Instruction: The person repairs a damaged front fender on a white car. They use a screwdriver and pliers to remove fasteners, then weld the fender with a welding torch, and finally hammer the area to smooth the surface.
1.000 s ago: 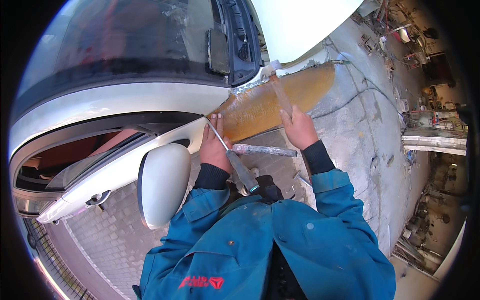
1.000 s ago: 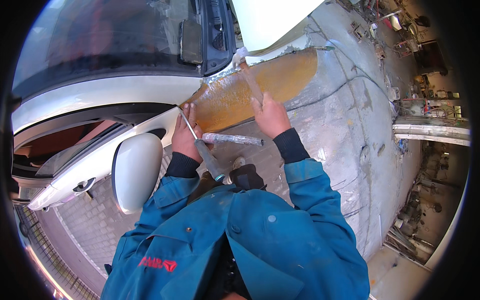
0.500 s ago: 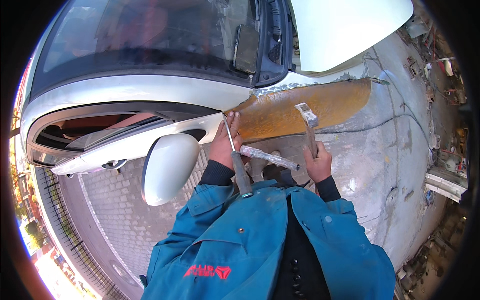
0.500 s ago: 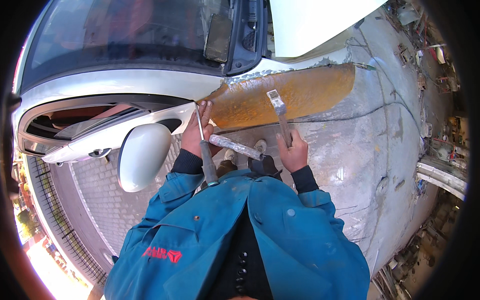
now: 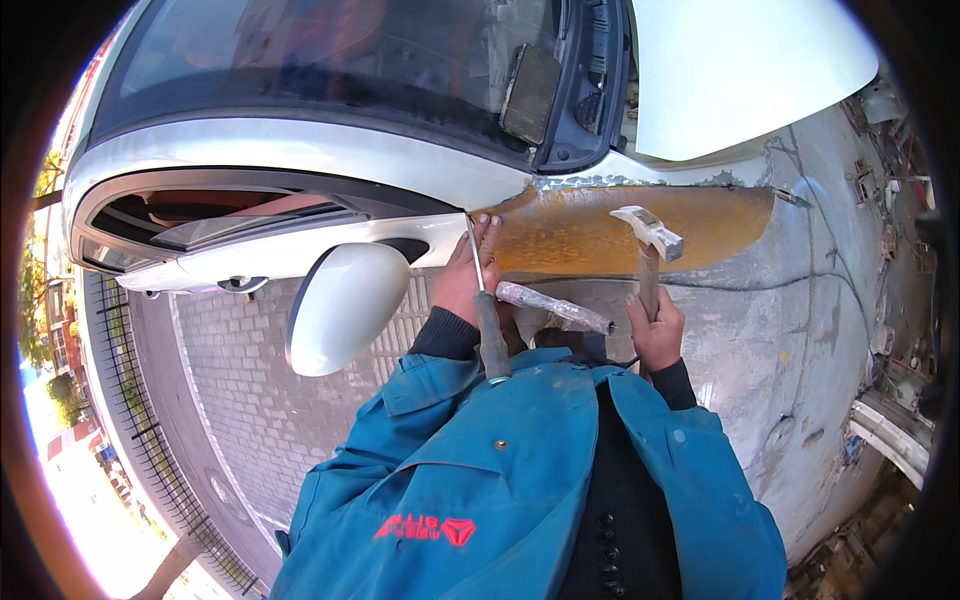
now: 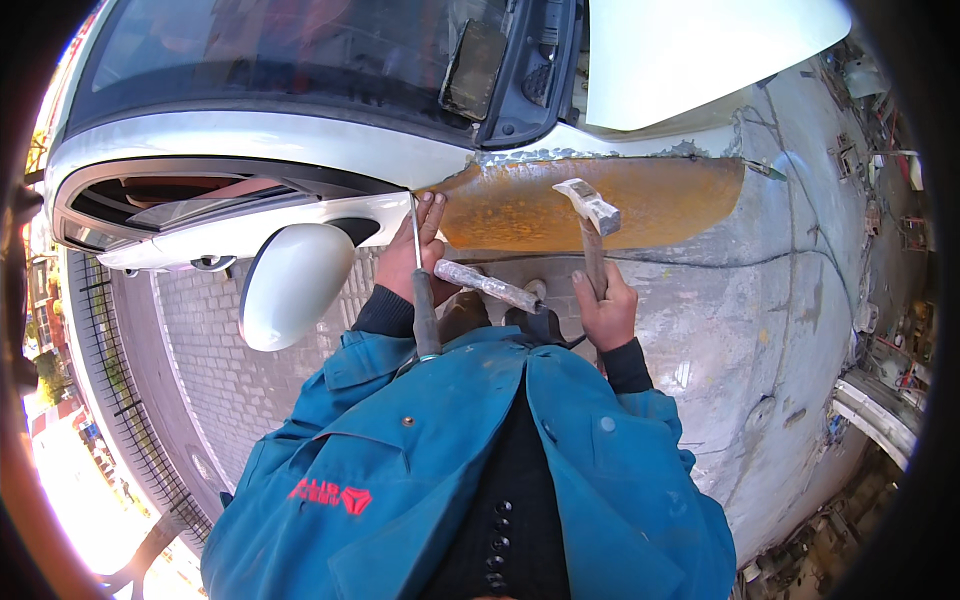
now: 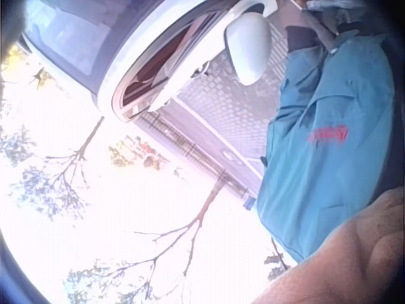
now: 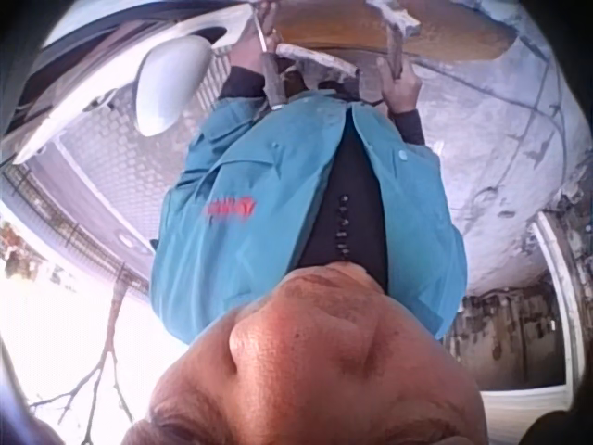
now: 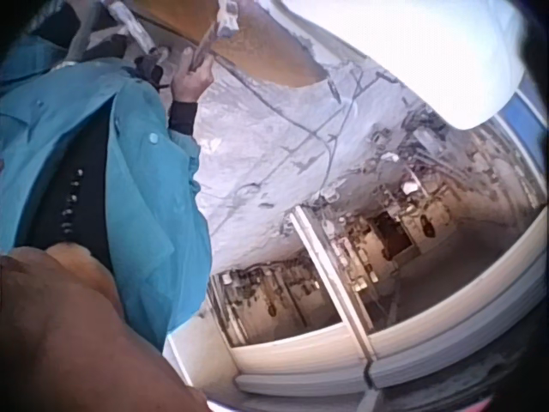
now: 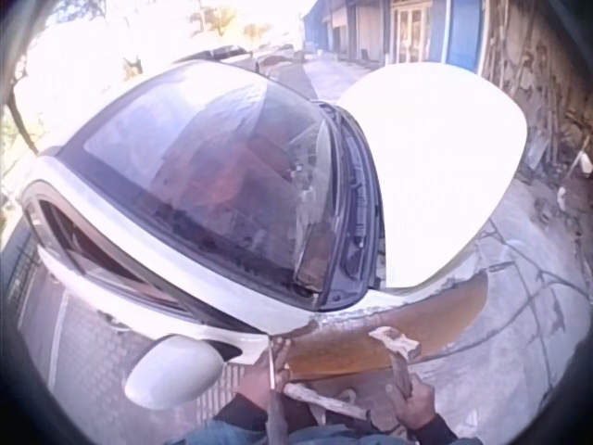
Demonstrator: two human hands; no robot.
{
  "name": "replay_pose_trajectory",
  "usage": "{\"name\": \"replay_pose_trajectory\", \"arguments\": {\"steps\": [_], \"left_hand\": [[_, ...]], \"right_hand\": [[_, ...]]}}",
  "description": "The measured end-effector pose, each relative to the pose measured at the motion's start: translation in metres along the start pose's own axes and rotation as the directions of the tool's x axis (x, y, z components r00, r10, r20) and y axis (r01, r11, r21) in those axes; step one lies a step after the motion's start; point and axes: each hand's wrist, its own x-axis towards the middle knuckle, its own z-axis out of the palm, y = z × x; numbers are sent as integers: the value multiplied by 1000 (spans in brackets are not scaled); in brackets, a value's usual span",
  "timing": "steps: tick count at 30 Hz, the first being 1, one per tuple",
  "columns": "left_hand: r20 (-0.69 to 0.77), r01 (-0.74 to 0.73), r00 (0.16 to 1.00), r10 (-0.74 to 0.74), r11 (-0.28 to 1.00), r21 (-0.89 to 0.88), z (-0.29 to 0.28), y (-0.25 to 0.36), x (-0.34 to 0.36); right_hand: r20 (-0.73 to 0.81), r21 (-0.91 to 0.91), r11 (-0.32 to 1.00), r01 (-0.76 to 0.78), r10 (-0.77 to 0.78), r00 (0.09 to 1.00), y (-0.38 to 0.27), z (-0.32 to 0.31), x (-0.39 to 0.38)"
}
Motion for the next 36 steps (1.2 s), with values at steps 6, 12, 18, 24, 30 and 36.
{"name": "replay_pose_trajectory", "arguments": {"steps": [6, 12, 18, 24, 30, 36], "left_hand": [[-13, -59, 998, 59, 998, 5, 1, -4, -2], [16, -195, 981, 195, 981, 6, 11, -7, -8], [185, -154, 952, 246, 901, -406, 19, 11, 1], [215, -142, 941, 260, 883, -448, 21, 35, 22], [289, -76, 901, 323, 774, -628, 24, 16, 19], [288, 138, 955, 70, 754, -642, 39, -4, -35]], "right_hand": [[33, 282, 946, -163, 160, 987, -46, -2, -10], [-22, 395, 891, -225, 254, 967, -79, -8, -19], [44, 300, 908, -293, 294, 955, -89, -13, -35], [6, 215, 937, -276, 281, 960, -72, -25, -39], [16, 107, 937, -333, 333, 943, -48, -40, -29], [57, 132, 935, -328, 323, 945, -48, -41, -19]]}}
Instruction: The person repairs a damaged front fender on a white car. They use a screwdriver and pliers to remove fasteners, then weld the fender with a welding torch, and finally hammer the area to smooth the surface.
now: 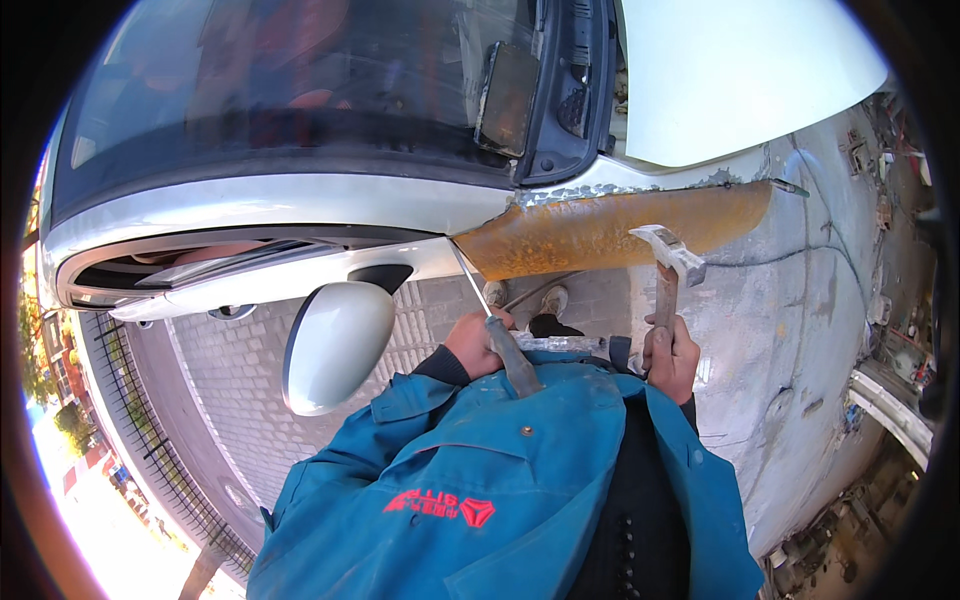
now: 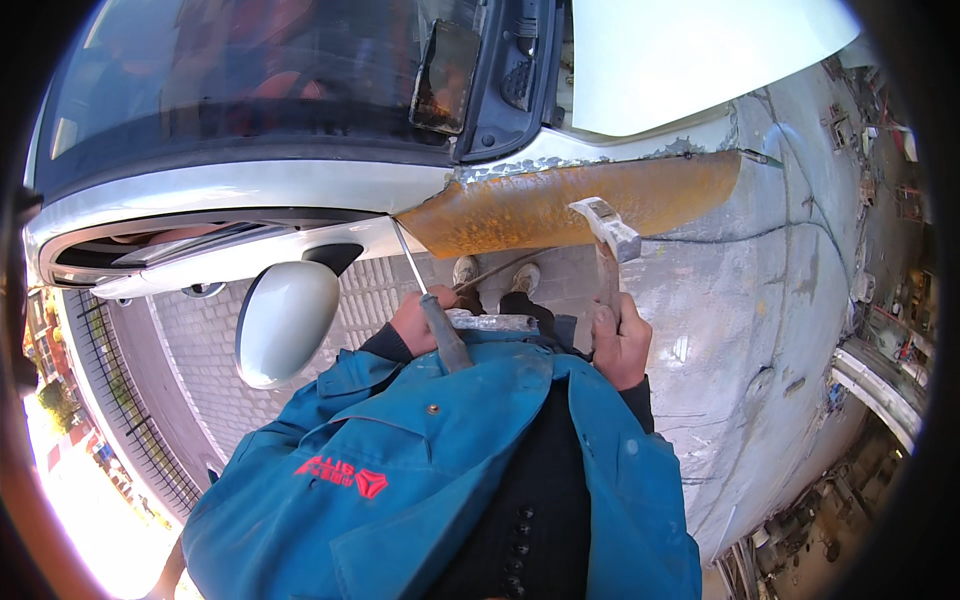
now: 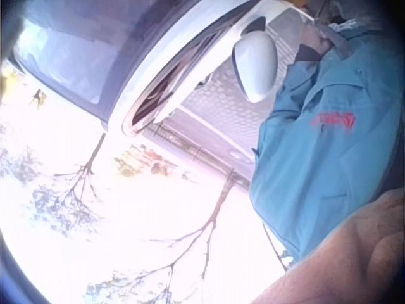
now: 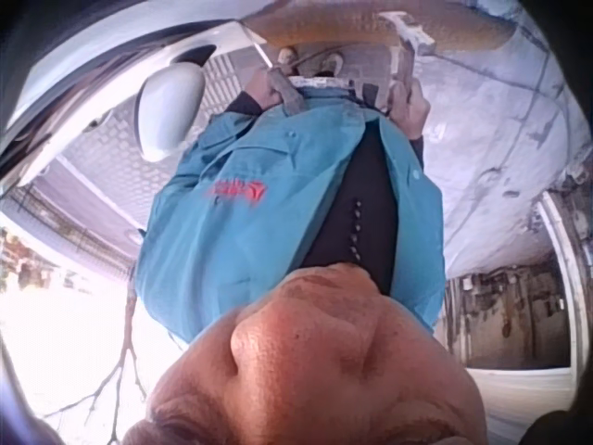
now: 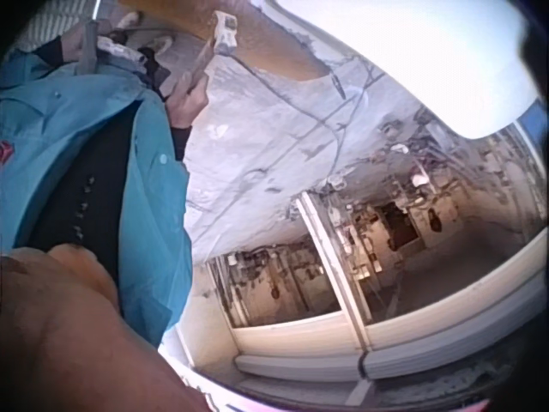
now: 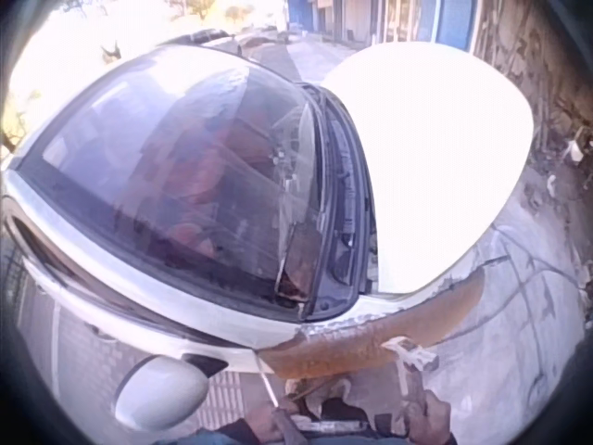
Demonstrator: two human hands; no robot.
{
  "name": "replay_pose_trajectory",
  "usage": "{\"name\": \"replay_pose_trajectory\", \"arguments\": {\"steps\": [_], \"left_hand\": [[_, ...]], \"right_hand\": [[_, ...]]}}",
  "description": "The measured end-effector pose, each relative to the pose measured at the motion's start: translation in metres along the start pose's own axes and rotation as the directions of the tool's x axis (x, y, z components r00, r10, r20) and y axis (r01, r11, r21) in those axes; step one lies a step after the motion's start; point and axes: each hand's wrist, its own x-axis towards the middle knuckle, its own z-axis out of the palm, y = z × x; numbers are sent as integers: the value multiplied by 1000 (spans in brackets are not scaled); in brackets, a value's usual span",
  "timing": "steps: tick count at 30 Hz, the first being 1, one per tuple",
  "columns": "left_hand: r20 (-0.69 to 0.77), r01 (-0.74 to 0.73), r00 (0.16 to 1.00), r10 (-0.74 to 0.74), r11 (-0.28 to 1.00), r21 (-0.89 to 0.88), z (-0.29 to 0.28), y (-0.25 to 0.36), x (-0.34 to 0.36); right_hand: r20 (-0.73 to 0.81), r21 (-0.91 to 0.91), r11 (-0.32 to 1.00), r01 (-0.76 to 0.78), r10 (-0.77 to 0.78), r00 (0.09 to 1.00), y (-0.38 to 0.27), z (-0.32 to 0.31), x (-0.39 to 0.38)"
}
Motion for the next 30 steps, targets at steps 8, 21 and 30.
{"name": "replay_pose_trajectory", "arguments": {"steps": [8, 21, 30], "left_hand": [[-183, 36, 981, -64, 988, -150, 25, -36, -62], [-409, 283, 749, -521, 810, -513, 43, -57, -93], [-457, 173, 694, -556, 745, -644, 36, -45, -92]], "right_hand": [[133, -264, 903, 338, -313, 940, -9, 1, 29], [557, -223, 655, 722, -522, 646, -24, 66, 77], [634, -216, 488, 846, -589, 501, -30, 94, 101]]}}
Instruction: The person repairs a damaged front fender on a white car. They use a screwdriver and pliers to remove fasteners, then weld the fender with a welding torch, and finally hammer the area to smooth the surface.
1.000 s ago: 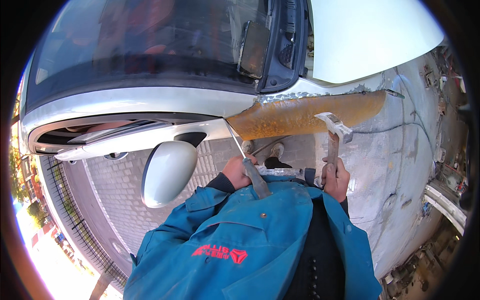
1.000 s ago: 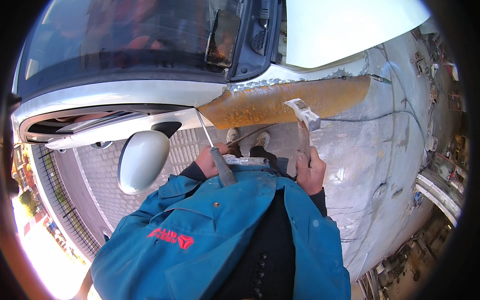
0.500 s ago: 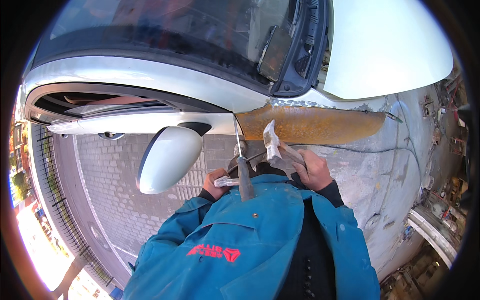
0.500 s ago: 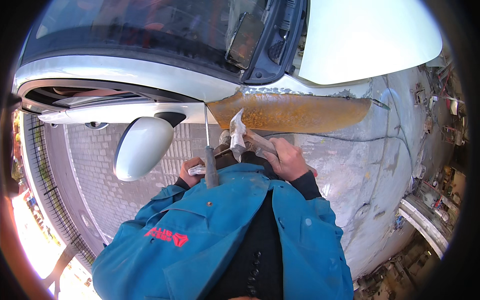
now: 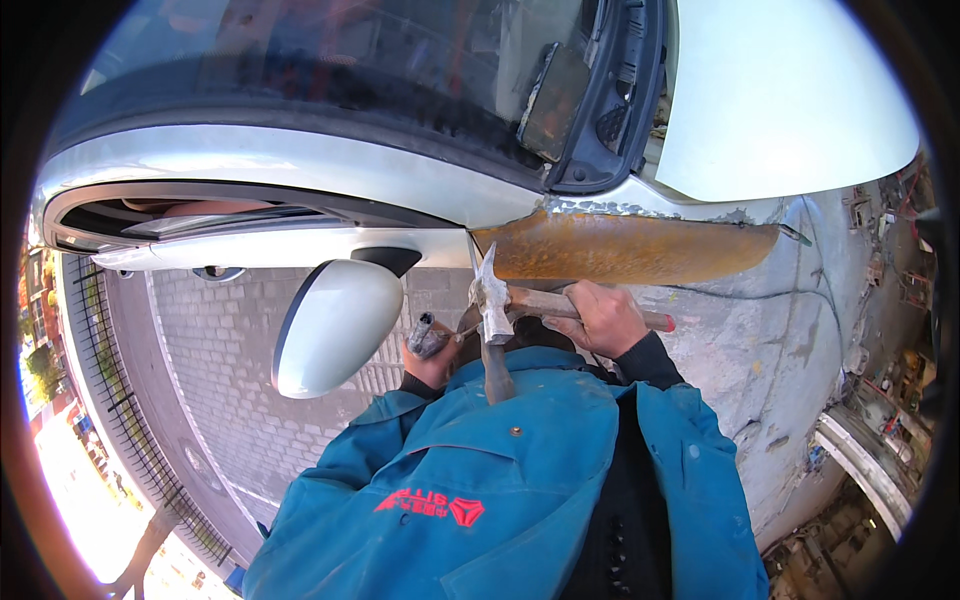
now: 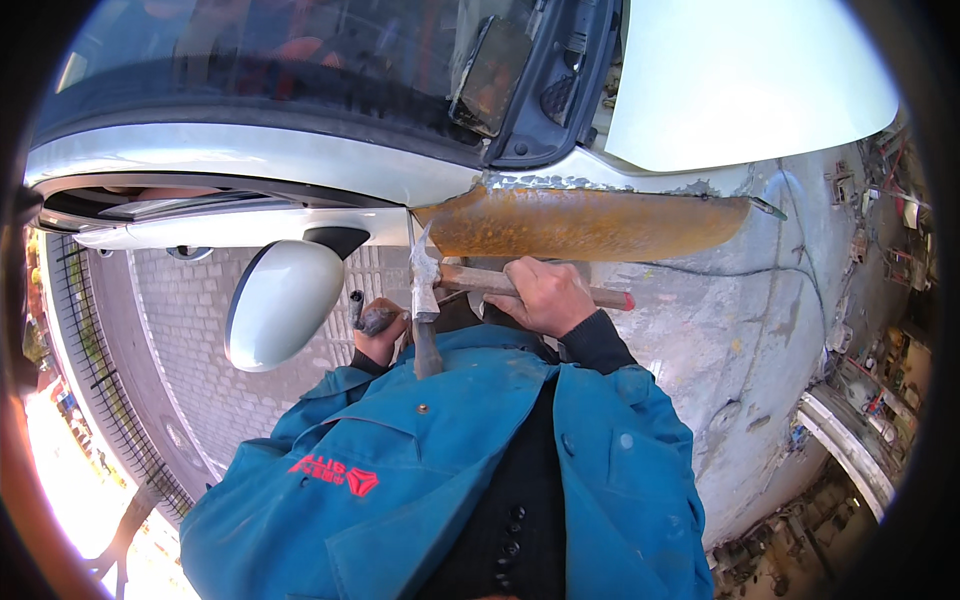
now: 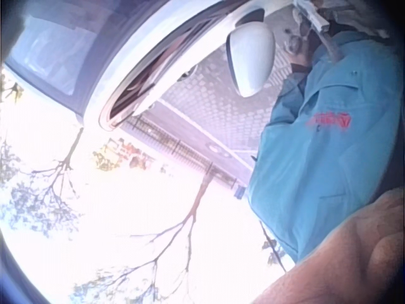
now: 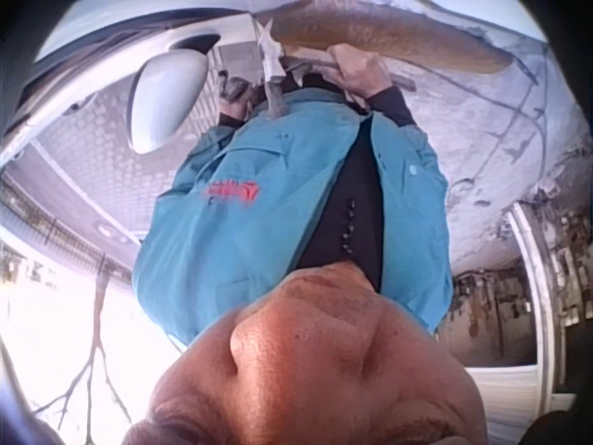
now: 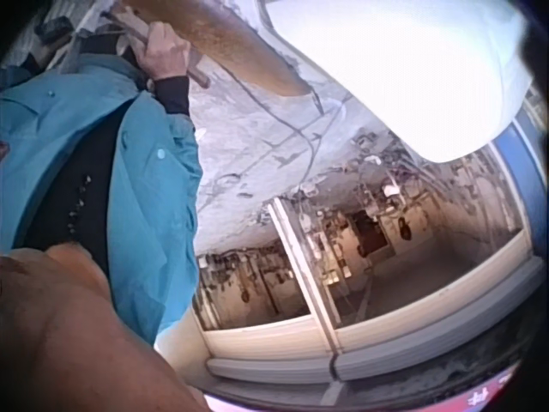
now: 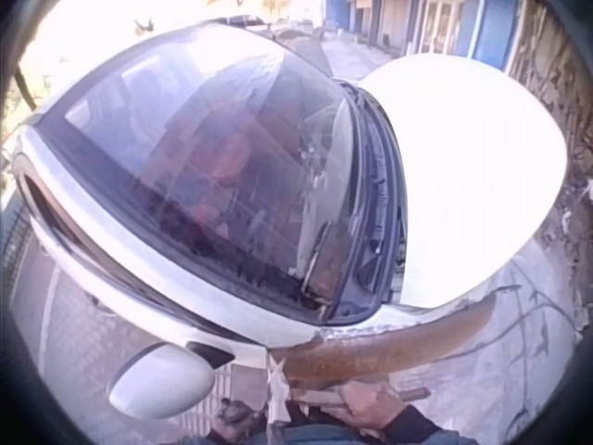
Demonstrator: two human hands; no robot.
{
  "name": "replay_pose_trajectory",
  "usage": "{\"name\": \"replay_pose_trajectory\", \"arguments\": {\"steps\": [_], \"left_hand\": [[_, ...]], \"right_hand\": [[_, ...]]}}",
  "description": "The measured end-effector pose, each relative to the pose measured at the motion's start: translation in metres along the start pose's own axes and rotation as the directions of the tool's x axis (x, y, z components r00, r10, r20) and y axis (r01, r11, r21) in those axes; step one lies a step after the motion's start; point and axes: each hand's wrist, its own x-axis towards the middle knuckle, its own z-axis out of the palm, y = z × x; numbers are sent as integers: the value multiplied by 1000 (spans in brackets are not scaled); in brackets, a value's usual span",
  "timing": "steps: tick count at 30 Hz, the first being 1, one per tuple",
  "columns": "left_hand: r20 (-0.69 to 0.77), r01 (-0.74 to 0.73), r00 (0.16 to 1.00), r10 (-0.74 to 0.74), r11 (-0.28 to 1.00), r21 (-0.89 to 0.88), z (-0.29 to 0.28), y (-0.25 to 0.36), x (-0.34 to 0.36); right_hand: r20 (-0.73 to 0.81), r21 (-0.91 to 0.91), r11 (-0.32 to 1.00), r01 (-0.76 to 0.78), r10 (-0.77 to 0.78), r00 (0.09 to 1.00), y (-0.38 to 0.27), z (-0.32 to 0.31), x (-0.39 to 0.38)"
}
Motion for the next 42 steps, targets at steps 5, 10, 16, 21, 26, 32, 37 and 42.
{"name": "replay_pose_trajectory", "arguments": {"steps": [5, 10, 16, 21, 26, 32, 37, 42], "left_hand": [[15, -65, 998, 63, 990, 124, 10, 1, -4], [27, -15, 1000, 16, 1000, -24, 14, -3, -1], [47, 50, 998, -41, 977, -205, 21, 37, -5], [181, -53, 978, 106, 961, -272, 22, 97, -29], [373, 45, 927, 50, 969, -242, 32, 141, -35], [299, 177, 951, -72, 924, -339, 44, 172, -38], [93, 211, 978, -189, 874, -438, 55, 185, -49], [18, 211, 973, -231, 849, -485, 62, 186, -52]], "right_hand": [[69, -16, 998, 61, -59, 996, -1, -12, 11], [183, -90, 990, 111, -93, 979, 2, -40, 25], [316, -261, 959, 115, -27, 948, 16, -69, 35], [327, -314, 943, 112, -4, 945, 18, -77, 30], [330, -291, 924, 247, -145, 933, 17, -74, 41], [363, -360, 884, 299, -163, 918, 17, -90, 57], [381, -286, 908, 305, -184, 906, 17, -89, 54], [263, -128, 948, 293, -252, 931, 18, -57, 38]]}}
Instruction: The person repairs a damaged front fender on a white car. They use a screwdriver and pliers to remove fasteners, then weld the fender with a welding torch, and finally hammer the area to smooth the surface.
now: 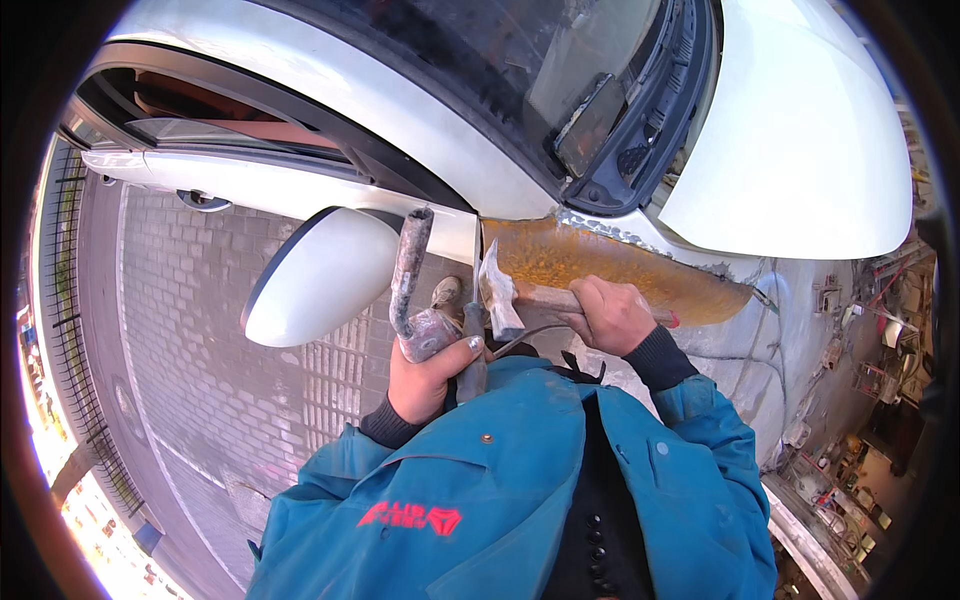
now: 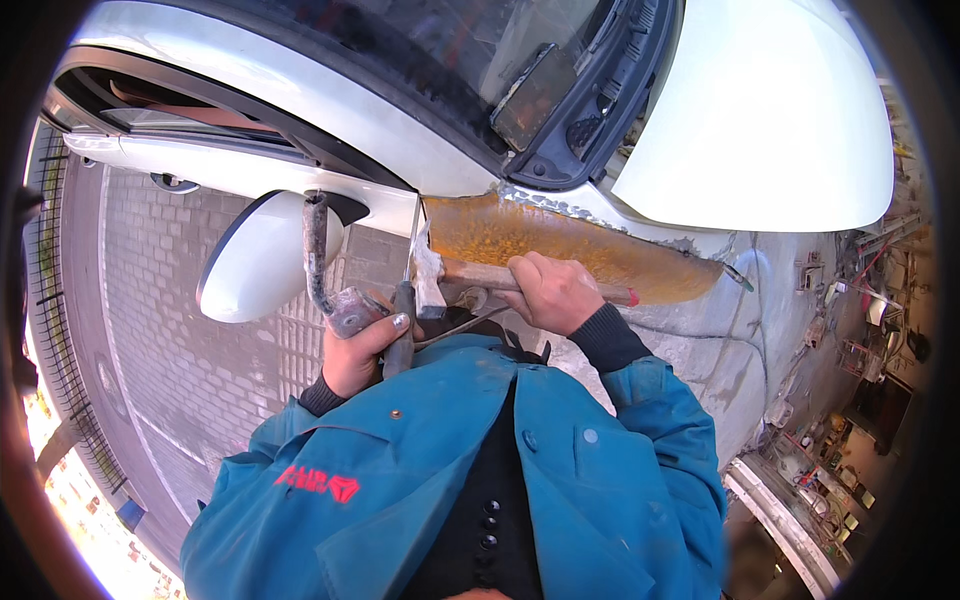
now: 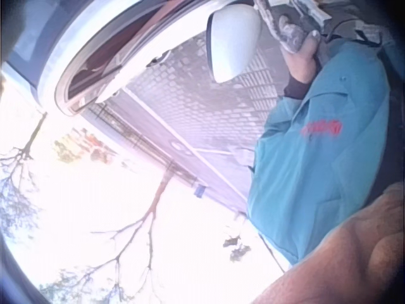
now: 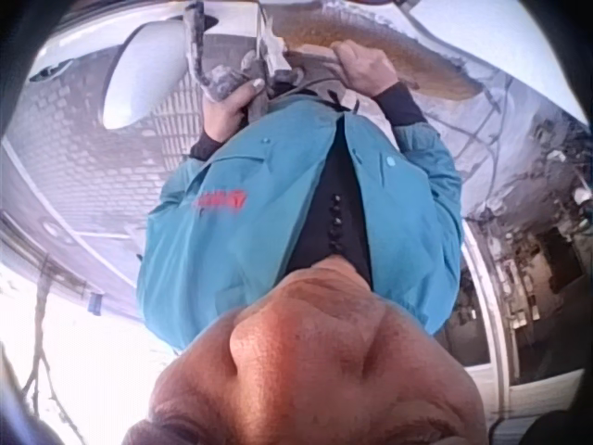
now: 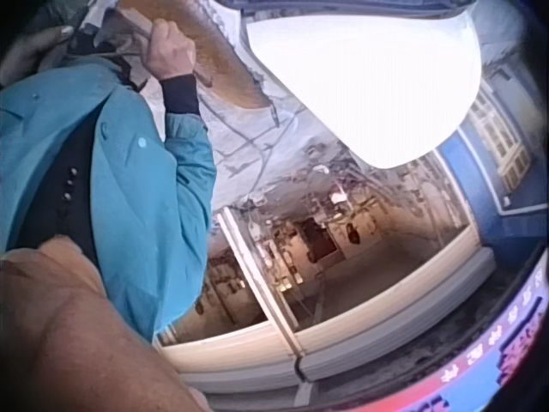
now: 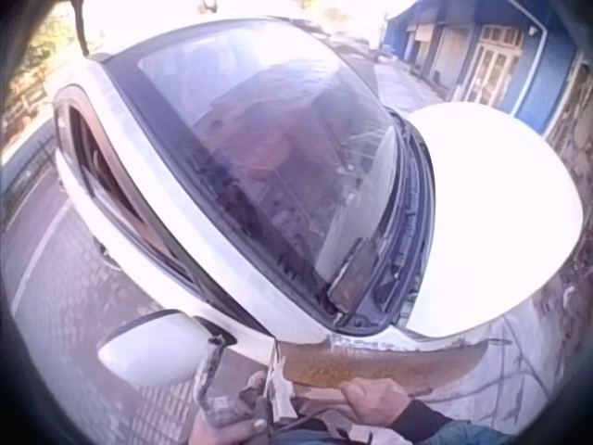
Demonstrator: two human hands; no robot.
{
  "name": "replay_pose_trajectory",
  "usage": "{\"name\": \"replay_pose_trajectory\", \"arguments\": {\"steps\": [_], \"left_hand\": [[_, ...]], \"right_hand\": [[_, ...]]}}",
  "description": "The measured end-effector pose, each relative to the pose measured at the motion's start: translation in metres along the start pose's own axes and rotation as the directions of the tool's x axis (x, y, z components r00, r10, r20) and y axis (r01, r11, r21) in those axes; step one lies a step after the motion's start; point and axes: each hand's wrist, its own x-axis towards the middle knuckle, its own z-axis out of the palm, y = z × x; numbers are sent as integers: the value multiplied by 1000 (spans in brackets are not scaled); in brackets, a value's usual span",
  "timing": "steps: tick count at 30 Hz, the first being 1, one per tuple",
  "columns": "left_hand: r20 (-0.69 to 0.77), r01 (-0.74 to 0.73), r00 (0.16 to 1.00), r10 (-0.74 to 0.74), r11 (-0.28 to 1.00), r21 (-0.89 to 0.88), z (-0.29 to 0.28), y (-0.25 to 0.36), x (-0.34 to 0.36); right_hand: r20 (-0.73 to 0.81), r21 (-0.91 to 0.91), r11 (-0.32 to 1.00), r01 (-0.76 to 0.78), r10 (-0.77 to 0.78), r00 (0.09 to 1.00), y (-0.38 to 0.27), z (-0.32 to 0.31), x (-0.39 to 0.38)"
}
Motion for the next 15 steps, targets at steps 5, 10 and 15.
{"name": "replay_pose_trajectory", "arguments": {"steps": [5, 10, 15], "left_hand": [[-64, -4, 998, -5, 990, -141, 8, -3, -2], [-75, -51, 996, 40, 988, -144, 12, -2, -1], [-110, -70, 992, 56, 990, -121, 11, -1, -1]], "right_hand": [[-48, 4, 997, -81, 82, 996, 2, 31, -3], [-207, 98, 995, -31, 51, 977, -8, 52, -8], [-220, 108, 978, -180, 200, 955, -16, 69, -4]]}}
